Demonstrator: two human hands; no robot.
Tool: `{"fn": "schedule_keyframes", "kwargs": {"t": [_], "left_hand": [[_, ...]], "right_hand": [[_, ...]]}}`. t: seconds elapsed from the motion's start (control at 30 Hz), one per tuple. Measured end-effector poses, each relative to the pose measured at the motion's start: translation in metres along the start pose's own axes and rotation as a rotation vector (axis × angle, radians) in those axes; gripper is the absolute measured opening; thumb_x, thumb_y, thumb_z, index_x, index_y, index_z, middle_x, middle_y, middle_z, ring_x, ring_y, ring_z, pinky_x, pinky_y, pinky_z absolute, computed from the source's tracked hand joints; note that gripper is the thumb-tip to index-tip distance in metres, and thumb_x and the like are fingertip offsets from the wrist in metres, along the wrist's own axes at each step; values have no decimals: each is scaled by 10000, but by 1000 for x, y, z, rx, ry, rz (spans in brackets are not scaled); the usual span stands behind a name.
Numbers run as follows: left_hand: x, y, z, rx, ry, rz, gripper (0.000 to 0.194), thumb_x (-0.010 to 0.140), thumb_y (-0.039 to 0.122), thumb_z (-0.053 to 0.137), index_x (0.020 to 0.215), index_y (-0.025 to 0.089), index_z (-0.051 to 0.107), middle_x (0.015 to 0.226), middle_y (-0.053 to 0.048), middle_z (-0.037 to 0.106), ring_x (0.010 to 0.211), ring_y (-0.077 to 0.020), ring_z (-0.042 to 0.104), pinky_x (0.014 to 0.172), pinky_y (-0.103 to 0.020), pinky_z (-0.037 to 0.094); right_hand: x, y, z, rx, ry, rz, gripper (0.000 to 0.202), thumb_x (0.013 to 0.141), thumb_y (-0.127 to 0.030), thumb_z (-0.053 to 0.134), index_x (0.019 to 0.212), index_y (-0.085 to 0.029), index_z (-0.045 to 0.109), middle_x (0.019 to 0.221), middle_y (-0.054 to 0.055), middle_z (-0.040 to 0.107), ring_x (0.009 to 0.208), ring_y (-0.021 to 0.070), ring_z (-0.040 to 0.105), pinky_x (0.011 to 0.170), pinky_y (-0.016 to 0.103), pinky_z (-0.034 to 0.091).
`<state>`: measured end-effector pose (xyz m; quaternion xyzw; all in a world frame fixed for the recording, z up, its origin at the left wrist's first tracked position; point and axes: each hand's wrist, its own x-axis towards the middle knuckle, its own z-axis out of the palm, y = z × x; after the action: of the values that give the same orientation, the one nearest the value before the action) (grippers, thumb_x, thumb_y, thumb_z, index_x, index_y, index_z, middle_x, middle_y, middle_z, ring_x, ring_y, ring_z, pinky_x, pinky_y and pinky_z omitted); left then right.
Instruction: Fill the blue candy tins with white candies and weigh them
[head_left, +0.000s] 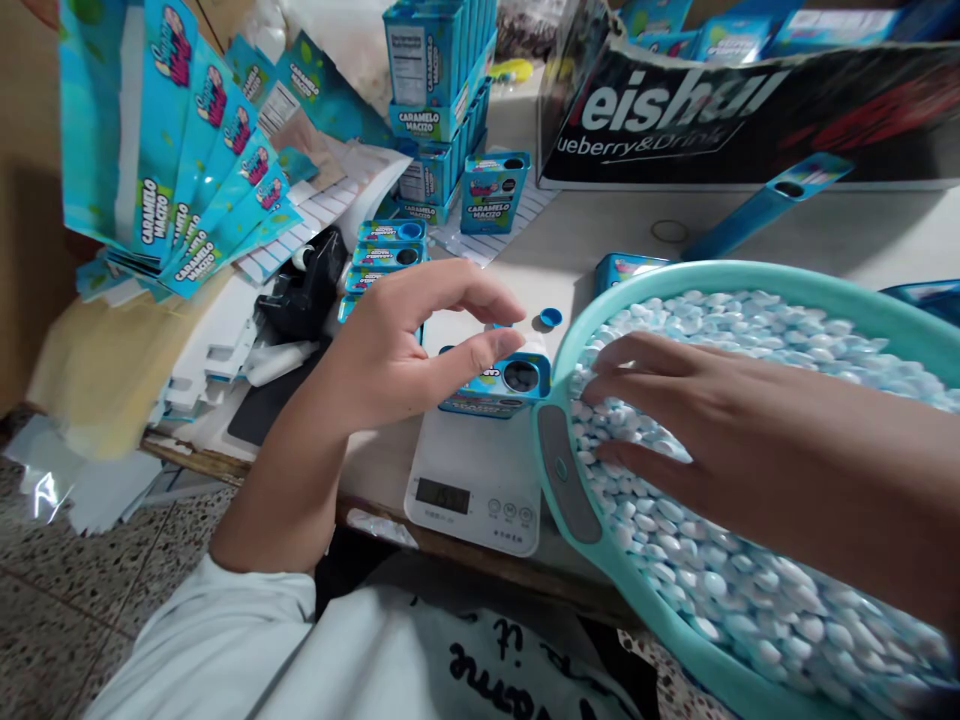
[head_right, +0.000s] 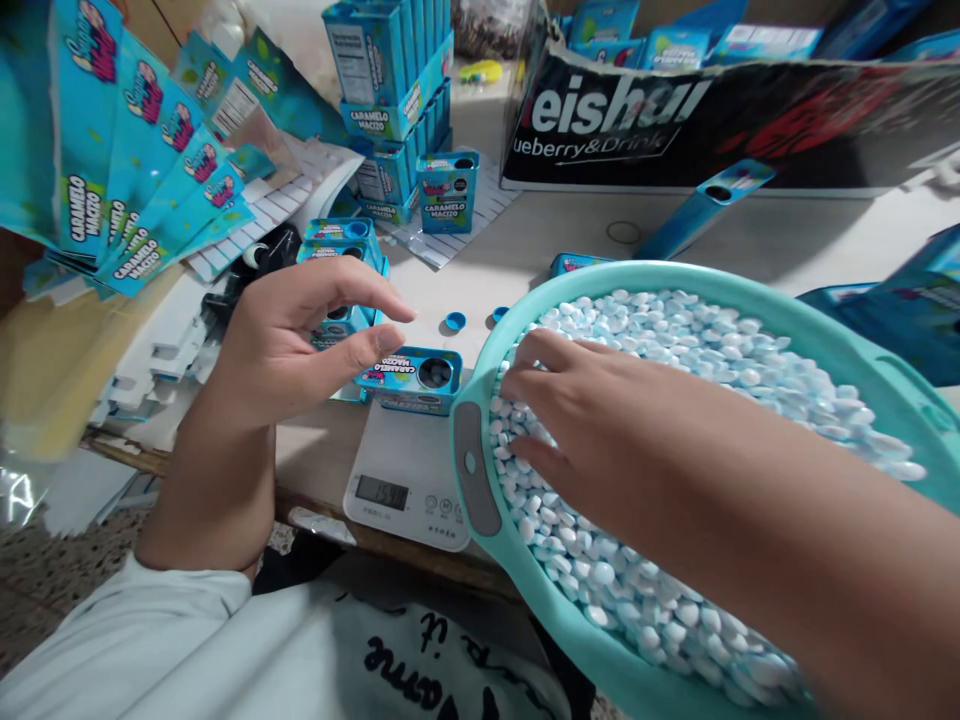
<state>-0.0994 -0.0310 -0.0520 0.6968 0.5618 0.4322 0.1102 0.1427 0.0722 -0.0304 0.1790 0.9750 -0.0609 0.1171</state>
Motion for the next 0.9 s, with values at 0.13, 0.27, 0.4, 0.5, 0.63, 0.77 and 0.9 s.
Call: {"fn": "schedule_keyframes", "kwargs": {"t": [0.13,0.27,0.4,0.5,0.63,0.77,0.9], "left_hand": [[0,0,0,-17,-15,35,161,974,357,670,995,217,749,959,-44,779,895,-174,730,836,-332,607],[0,-1,-1,16,-36,48,166,976,362,675,997,218,754,956,-53,780,889,-180,731,834,-342,607],[0,-2,-1,14,-43,46,153,979,348,674,993,217,752,949,-47,775,883,-173,729,831,-332,603],[0,-2,-2,-21,-70,49,133,980,314,667,1007,207,741,988,-41,776,932,-170,733,886,-323,595],[-1,0,0,-21,-316,-18,341,903,256,745,1236,216,686,1260,-55,750,1184,-215,705,1016,-326,565],[-1,-1,4,25,-488,-48,549,860,67,682,1377,242,626,1404,-50,706,1282,-220,677,1061,-321,543],[-4,1,-7,37,-504,-14,559,872,91,671,1406,252,627,1419,-55,702,1295,-230,676,1087,-342,539]], "right_hand": [[0,0,1,5,0,-11,178,974,-181,530,1023,-173,701,1105,142,652,919,279,706,836,502,597],[2,0,1,12,23,-25,186,985,-161,499,1019,-169,682,1061,131,652,914,281,700,810,485,575],[3,-1,0,30,-10,-9,228,990,-136,449,996,-168,675,1057,130,643,899,259,683,824,464,557],[4,1,3,54,-15,-19,213,969,-159,451,968,-182,662,1050,128,637,895,260,674,830,472,560],[5,5,8,74,-5,0,201,938,-233,462,995,-205,653,1077,139,641,912,302,679,818,529,577],[4,2,7,96,29,-5,239,944,-200,401,952,-242,636,1106,147,662,943,303,683,843,521,586],[1,2,7,105,52,-5,243,928,-157,412,968,-214,645,1149,164,657,960,299,676,877,522,576]]}}
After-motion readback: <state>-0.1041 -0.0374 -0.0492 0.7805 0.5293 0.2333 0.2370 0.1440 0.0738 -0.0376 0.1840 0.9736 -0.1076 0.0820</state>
